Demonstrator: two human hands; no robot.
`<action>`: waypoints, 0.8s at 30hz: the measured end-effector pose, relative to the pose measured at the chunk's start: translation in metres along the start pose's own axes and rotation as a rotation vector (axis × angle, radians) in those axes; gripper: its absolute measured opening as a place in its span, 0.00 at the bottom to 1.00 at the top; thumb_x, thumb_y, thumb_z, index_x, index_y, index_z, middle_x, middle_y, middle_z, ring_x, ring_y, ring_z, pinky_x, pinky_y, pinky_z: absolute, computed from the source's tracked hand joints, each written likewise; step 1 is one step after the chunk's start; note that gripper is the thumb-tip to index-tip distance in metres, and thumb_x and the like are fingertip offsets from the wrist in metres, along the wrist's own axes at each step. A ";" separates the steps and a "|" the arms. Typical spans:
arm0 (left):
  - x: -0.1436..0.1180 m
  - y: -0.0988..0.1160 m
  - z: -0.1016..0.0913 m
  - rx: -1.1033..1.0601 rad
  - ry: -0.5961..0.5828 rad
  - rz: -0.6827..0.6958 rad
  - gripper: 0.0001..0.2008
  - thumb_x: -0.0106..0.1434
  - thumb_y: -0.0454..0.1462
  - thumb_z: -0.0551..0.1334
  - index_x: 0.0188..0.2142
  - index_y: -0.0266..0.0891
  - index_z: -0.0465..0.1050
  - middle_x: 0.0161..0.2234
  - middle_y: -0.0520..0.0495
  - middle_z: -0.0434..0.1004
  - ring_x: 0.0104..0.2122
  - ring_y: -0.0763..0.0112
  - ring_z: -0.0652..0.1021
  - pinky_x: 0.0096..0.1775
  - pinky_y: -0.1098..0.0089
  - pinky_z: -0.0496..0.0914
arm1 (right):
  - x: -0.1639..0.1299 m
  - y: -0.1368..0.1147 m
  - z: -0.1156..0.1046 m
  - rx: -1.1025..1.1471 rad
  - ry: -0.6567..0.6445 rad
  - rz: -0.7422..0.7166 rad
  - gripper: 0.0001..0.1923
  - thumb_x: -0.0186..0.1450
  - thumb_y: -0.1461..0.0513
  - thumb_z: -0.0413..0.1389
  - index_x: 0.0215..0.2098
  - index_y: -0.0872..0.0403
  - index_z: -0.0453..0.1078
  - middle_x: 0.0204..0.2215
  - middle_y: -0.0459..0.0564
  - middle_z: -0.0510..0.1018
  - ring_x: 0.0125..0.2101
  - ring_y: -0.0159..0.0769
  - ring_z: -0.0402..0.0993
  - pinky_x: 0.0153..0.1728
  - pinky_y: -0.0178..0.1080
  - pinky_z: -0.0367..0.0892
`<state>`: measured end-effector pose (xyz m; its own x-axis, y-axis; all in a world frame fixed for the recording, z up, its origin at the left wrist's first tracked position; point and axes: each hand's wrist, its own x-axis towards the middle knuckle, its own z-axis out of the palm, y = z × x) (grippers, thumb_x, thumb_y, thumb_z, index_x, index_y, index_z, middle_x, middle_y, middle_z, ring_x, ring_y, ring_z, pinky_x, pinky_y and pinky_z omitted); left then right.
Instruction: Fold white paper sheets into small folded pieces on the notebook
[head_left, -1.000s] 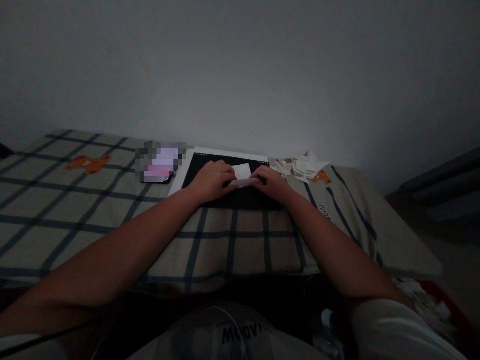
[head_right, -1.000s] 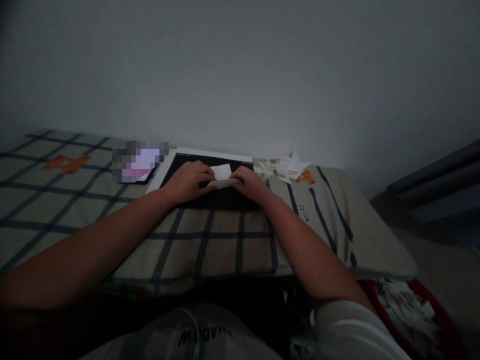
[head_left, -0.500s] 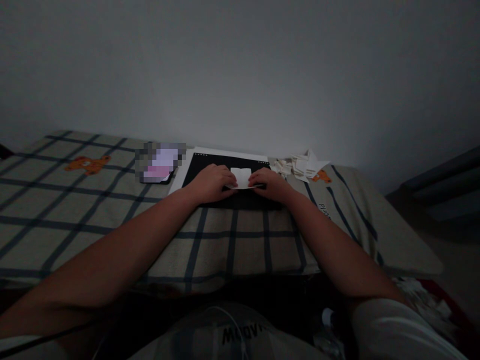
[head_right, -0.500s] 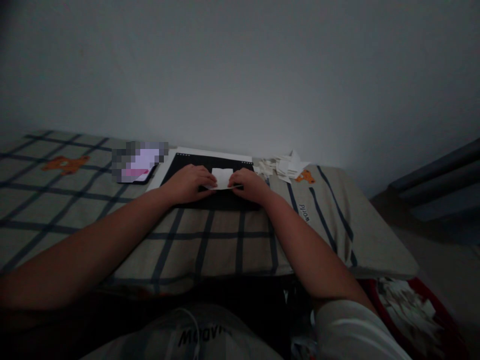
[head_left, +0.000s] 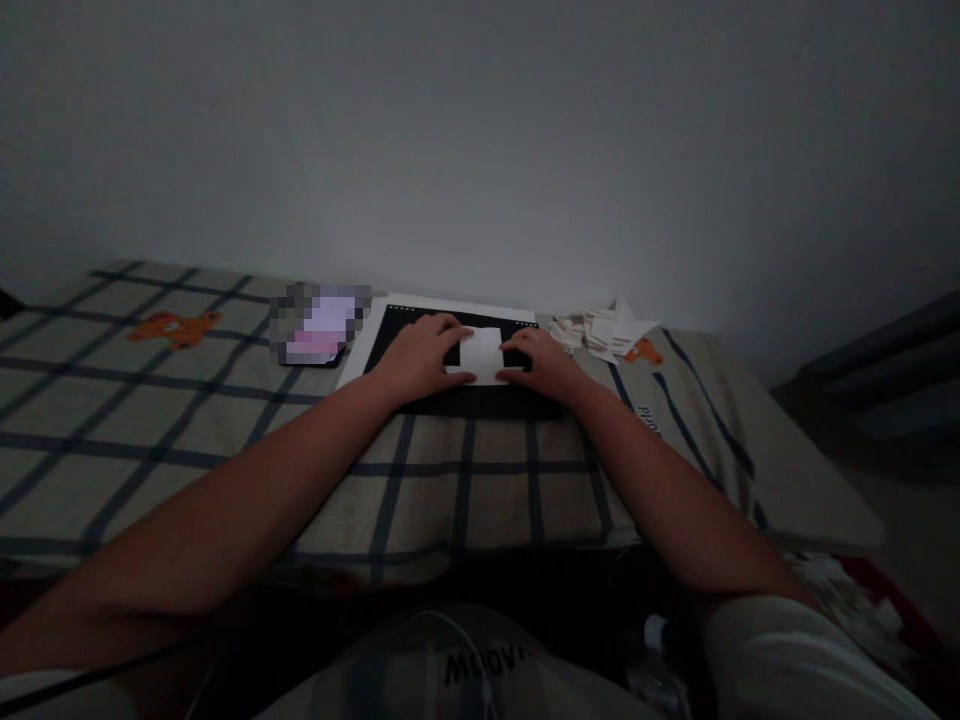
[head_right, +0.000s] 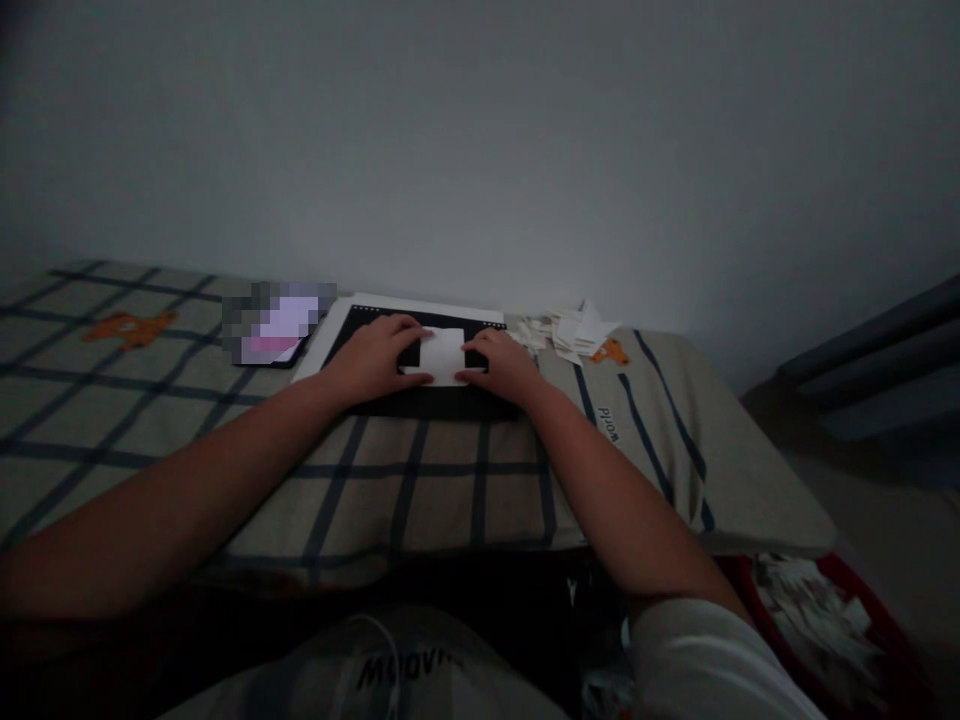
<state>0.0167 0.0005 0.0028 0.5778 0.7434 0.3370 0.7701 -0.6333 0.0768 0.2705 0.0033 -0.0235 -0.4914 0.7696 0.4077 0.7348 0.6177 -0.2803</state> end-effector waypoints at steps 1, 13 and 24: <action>0.000 0.000 0.001 0.006 -0.003 -0.048 0.37 0.56 0.55 0.63 0.61 0.43 0.61 0.58 0.41 0.66 0.53 0.53 0.69 0.50 0.60 0.63 | 0.000 0.001 0.002 -0.025 0.018 0.027 0.24 0.57 0.51 0.64 0.49 0.51 0.73 0.45 0.55 0.73 0.46 0.46 0.68 0.47 0.49 0.65; 0.003 -0.007 0.005 -0.296 0.010 0.027 0.50 0.59 0.40 0.64 0.69 0.41 0.30 0.46 0.46 0.77 0.46 0.64 0.75 0.50 0.63 0.64 | 0.004 0.003 0.002 0.039 0.041 0.033 0.08 0.59 0.58 0.63 0.36 0.52 0.75 0.40 0.52 0.75 0.43 0.43 0.68 0.47 0.47 0.62; 0.004 -0.013 0.003 -0.254 -0.075 0.389 0.13 0.62 0.32 0.58 0.41 0.45 0.80 0.42 0.48 0.79 0.44 0.66 0.74 0.47 0.65 0.65 | 0.000 0.006 -0.008 -0.023 -0.099 -0.086 0.12 0.63 0.66 0.57 0.39 0.46 0.80 0.39 0.50 0.79 0.43 0.42 0.68 0.45 0.47 0.58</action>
<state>0.0097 0.0124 0.0007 0.8354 0.4481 0.3182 0.4074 -0.8935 0.1887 0.2785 0.0055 -0.0184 -0.5963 0.7267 0.3411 0.6977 0.6793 -0.2275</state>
